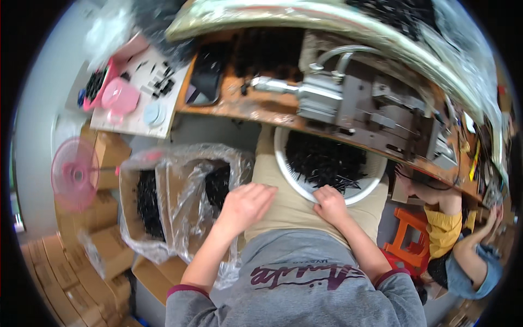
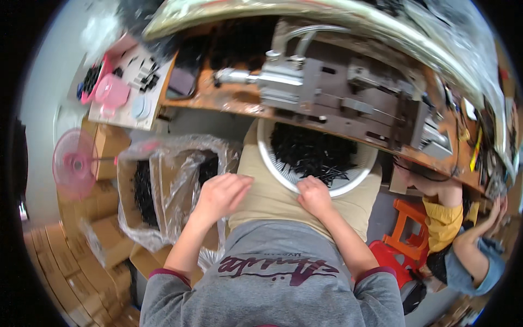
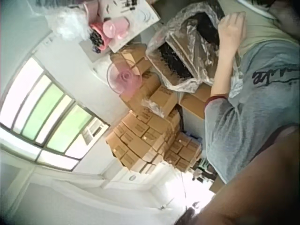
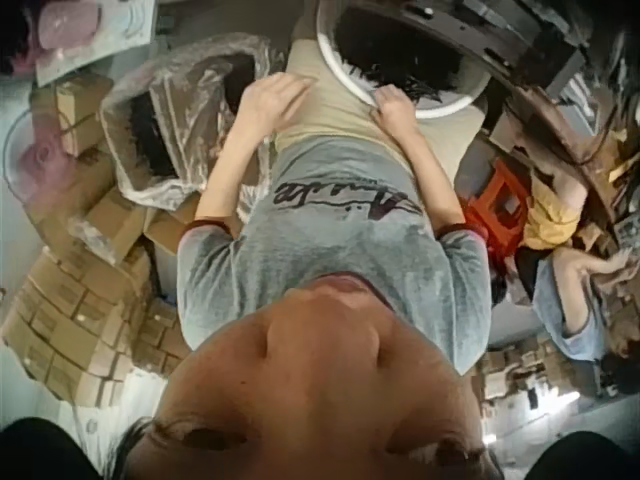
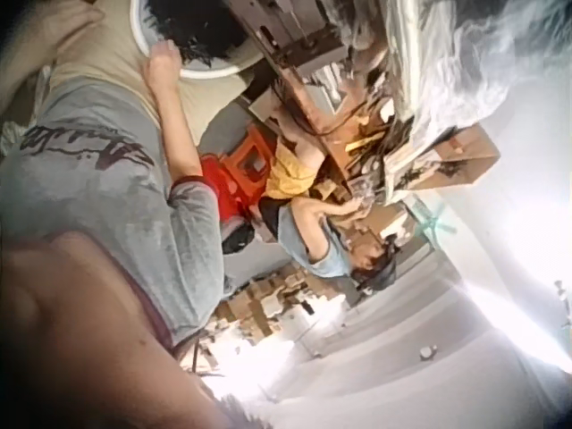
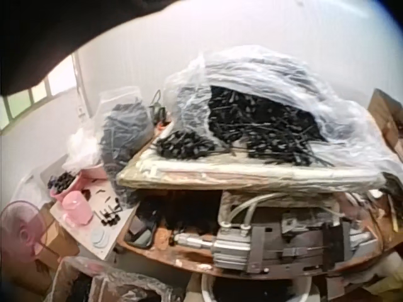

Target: Assembling black plastic components using a machine on a workbench.

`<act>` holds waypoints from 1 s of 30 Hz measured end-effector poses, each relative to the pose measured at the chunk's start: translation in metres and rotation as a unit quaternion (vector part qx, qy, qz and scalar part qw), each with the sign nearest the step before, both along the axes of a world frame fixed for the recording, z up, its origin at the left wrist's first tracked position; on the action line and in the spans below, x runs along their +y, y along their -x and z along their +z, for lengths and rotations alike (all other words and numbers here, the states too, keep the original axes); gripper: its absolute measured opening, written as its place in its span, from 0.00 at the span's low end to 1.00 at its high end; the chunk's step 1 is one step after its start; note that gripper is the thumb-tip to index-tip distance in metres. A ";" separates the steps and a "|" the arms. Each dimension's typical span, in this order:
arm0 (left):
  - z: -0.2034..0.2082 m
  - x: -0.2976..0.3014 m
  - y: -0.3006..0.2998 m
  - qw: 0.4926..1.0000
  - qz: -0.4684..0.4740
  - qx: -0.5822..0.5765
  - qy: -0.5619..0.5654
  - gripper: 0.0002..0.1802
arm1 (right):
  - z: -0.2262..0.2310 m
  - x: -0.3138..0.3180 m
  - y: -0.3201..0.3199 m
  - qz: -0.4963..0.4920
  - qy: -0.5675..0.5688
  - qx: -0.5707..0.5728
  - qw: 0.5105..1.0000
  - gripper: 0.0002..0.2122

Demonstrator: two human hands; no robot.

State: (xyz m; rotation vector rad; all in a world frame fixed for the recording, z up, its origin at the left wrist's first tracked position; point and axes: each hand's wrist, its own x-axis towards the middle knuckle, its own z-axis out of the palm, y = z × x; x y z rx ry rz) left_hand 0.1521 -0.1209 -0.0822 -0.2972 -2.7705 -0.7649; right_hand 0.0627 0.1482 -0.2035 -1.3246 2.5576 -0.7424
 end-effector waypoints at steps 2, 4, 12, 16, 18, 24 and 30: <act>0.027 0.014 0.025 0.997 -0.059 0.039 -0.009 0.11 | 0.001 0.006 0.006 0.021 -0.023 -0.019 0.999 0.13; 0.058 0.023 0.051 0.992 -0.094 0.082 -0.021 0.11 | 0.010 0.019 0.007 0.025 -0.050 -0.035 0.998 0.13; 0.144 0.035 0.163 0.949 -0.091 0.282 -0.105 0.08 | 0.142 0.028 0.034 -0.007 0.108 -0.059 0.992 0.10; 0.164 0.050 0.208 0.923 -0.085 0.365 -0.086 0.08 | 0.231 0.022 0.086 -0.067 0.278 0.122 0.951 0.08; 0.168 0.066 0.208 0.925 -0.112 0.347 -0.111 0.08 | 0.258 0.026 0.124 -0.149 0.314 0.188 0.919 0.07; 0.139 0.098 0.171 0.943 -0.198 0.251 -0.089 0.12 | 0.307 0.020 0.251 -0.249 0.190 0.268 0.911 0.10; 0.126 0.100 0.147 0.945 -0.226 0.220 -0.086 0.15 | 0.304 0.016 0.319 -0.244 0.007 0.254 0.936 0.16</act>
